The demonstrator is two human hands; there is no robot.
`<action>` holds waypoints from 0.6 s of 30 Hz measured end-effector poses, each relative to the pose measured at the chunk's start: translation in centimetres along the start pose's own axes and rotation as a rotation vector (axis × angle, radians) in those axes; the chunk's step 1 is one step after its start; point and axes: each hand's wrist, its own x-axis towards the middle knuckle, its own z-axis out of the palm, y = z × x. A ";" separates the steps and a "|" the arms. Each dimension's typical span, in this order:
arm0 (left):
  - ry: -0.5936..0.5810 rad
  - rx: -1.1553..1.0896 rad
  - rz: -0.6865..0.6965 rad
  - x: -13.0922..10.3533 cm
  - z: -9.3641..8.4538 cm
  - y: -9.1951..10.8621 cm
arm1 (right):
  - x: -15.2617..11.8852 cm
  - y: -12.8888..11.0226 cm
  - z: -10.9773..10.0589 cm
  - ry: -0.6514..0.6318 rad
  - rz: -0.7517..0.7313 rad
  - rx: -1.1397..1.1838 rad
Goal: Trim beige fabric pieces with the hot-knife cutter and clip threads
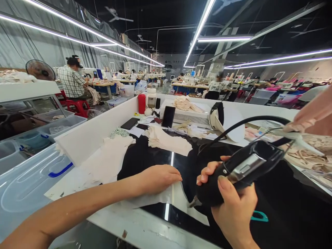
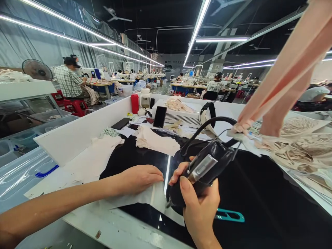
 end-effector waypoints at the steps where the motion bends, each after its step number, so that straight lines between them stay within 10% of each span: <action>1: -0.010 0.003 0.010 0.2 0.2 -0.1 | -0.1 -0.1 -0.1 0.000 -0.003 -0.001; 18: 0.031 0.055 0.045 -0.6 0.6 -0.3 | -0.1 0.8 -2.5 0.033 0.037 0.000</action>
